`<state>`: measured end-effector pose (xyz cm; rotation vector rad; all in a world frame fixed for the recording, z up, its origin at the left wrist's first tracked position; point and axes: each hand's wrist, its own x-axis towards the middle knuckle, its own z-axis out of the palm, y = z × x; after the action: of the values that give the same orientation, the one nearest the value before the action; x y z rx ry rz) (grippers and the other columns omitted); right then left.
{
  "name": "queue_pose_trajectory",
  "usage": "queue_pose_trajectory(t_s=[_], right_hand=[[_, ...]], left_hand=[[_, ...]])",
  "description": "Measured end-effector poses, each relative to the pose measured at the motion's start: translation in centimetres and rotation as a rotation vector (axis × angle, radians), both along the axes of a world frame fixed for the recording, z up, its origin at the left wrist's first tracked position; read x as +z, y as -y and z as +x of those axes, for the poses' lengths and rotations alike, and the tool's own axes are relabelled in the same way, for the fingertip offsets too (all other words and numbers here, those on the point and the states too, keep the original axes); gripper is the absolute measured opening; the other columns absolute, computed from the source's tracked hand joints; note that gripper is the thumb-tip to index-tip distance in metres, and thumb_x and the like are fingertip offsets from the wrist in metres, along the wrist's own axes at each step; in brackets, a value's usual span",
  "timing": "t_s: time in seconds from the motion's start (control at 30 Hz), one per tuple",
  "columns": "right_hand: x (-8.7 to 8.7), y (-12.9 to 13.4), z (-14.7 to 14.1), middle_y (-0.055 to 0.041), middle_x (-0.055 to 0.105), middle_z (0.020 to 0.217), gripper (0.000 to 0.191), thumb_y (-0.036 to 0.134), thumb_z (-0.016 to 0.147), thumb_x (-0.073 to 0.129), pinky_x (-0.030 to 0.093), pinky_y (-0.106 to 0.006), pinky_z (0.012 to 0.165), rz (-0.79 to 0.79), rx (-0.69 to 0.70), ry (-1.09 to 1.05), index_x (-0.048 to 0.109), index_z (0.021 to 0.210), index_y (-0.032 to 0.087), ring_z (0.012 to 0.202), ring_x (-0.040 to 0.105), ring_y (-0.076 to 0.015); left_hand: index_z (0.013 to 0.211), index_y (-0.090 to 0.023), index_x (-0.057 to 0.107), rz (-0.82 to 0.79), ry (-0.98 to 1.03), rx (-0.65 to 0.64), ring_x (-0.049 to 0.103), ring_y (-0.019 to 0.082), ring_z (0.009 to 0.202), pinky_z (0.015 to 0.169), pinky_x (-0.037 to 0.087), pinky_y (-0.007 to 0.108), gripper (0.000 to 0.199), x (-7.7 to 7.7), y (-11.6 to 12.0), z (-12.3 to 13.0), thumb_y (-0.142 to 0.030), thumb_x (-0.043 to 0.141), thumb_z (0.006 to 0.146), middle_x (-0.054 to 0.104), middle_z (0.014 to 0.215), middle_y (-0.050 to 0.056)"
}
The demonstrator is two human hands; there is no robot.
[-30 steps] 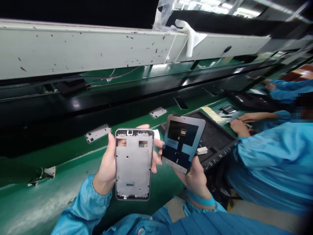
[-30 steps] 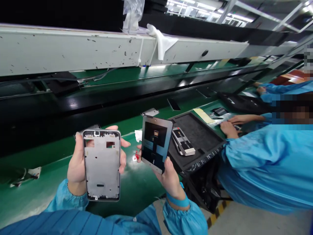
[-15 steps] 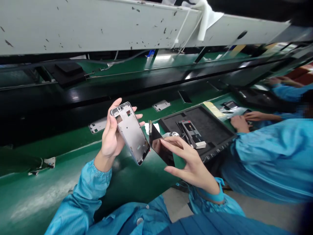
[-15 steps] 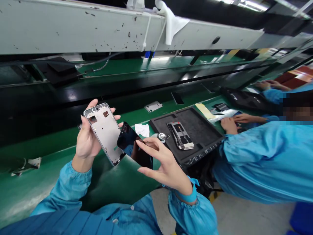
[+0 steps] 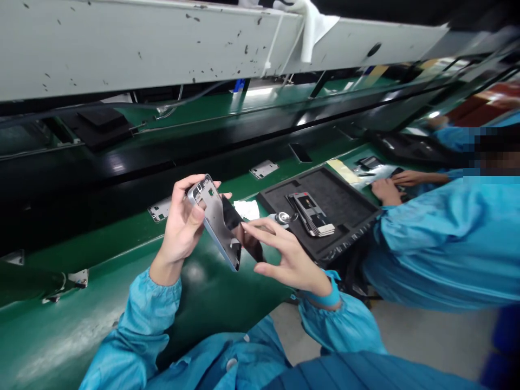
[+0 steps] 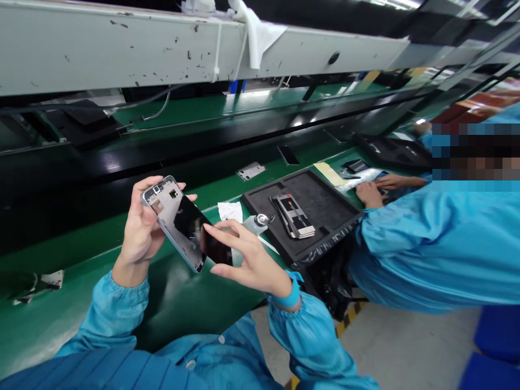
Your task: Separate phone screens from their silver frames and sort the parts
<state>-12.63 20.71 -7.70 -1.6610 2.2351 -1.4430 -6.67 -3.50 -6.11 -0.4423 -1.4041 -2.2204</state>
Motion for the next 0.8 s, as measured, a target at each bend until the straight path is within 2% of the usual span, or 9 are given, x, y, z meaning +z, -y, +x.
queue_pose_trajectory(t_s=[0.13, 0.33, 0.43, 0.5, 0.57, 0.63, 0.73, 0.8], right_hand=[[-0.7, 0.7, 0.3, -0.0118, 0.065, 0.132, 0.07, 0.064, 0.103, 0.066, 0.063, -0.045, 0.098, -0.13, 0.008, 0.111, 0.051, 0.166, 0.036, 0.117, 0.068, -0.0284], [-0.9, -0.6, 1.1, -0.0118, 0.065, 0.127, 0.072, 0.067, 0.101, 0.068, 0.068, -0.045, 0.09, -0.081, -0.021, 0.216, 0.055, 0.163, 0.034, 0.113, 0.071, -0.0284], [-1.6, 0.7, 1.4, -0.012, 0.063, 0.124, 0.081, 0.073, 0.096, 0.07, 0.068, -0.045, 0.091, -0.121, -0.069, 0.224, 0.056, 0.163, 0.031, 0.109, 0.07, -0.0273], [-2.2, 2.0, 1.7, -0.0111, 0.061, 0.12, 0.086, 0.077, 0.093, 0.071, 0.069, -0.045, 0.092, -0.171, -0.103, 0.258, 0.056, 0.163, 0.029, 0.107, 0.069, -0.0268], [-2.7, 3.1, 1.8, -0.0098, 0.059, 0.116, 0.09, 0.079, 0.09, 0.073, 0.069, -0.046, 0.092, -0.197, -0.128, 0.296, 0.057, 0.163, 0.028, 0.105, 0.069, -0.0266], [-3.1, 3.8, 2.0, -0.0093, 0.057, 0.115, 0.092, 0.078, 0.089, 0.075, 0.069, -0.046, 0.092, -0.207, -0.136, 0.325, 0.057, 0.163, 0.027, 0.105, 0.069, -0.0267], [-3.4, 4.4, 2.2, -0.0096, 0.056, 0.118, 0.09, 0.075, 0.09, 0.076, 0.069, -0.046, 0.091, -0.251, -0.11, 0.357, 0.055, 0.164, 0.028, 0.107, 0.069, -0.0267], [-3.4, 4.8, 2.3, -0.0097, 0.056, 0.118, 0.091, 0.076, 0.089, 0.077, 0.069, -0.046, 0.09, -0.273, -0.099, 0.374, 0.055, 0.164, 0.029, 0.109, 0.069, -0.0274]], left_hand=[[0.132, -0.028, 0.059, -0.047, 0.023, 0.102, 0.08, 0.028, 0.112, 0.096, 0.068, 0.045, 0.052, 0.3, 0.6, -0.1, -0.059, 0.081, 0.095, 0.074, 0.132, 0.011], [0.129, -0.029, 0.06, 0.012, 0.061, 0.103, 0.082, 0.03, 0.106, 0.092, 0.069, 0.05, 0.059, 0.8, 1.1, 0.3, -0.06, 0.087, 0.088, 0.076, 0.128, 0.009], [0.128, -0.028, 0.063, -0.065, 0.014, 0.079, 0.082, 0.024, 0.096, 0.08, 0.07, 0.037, 0.05, 0.5, 0.5, 0.2, -0.057, 0.084, 0.092, 0.076, 0.128, 0.01], [0.129, -0.029, 0.066, -0.122, -0.007, 0.064, 0.08, 0.018, 0.084, 0.064, 0.065, 0.024, 0.041, 0.2, 0.0, 0.2, -0.051, 0.08, 0.097, 0.075, 0.129, 0.01], [0.131, -0.03, 0.068, -0.152, -0.003, 0.06, 0.076, 0.013, 0.077, 0.053, 0.058, 0.018, 0.037, 0.0, -0.2, 0.2, -0.046, 0.079, 0.099, 0.074, 0.13, 0.01], [0.13, -0.029, 0.069, -0.162, -0.002, 0.09, 0.076, 0.014, 0.081, 0.058, 0.061, 0.02, 0.039, -0.1, -0.3, 0.1, -0.046, 0.082, 0.096, 0.073, 0.128, 0.009], [0.125, -0.026, 0.07, -0.18, 0.019, 0.151, 0.076, 0.021, 0.101, 0.083, 0.068, 0.033, 0.049, -0.1, -0.2, -0.1, -0.052, 0.089, 0.088, 0.071, 0.121, 0.008], [0.125, -0.026, 0.07, -0.187, 0.05, 0.175, 0.074, 0.024, 0.108, 0.091, 0.067, 0.039, 0.053, 0.0, -0.2, -0.1, -0.055, 0.091, 0.085, 0.069, 0.119, 0.007]])
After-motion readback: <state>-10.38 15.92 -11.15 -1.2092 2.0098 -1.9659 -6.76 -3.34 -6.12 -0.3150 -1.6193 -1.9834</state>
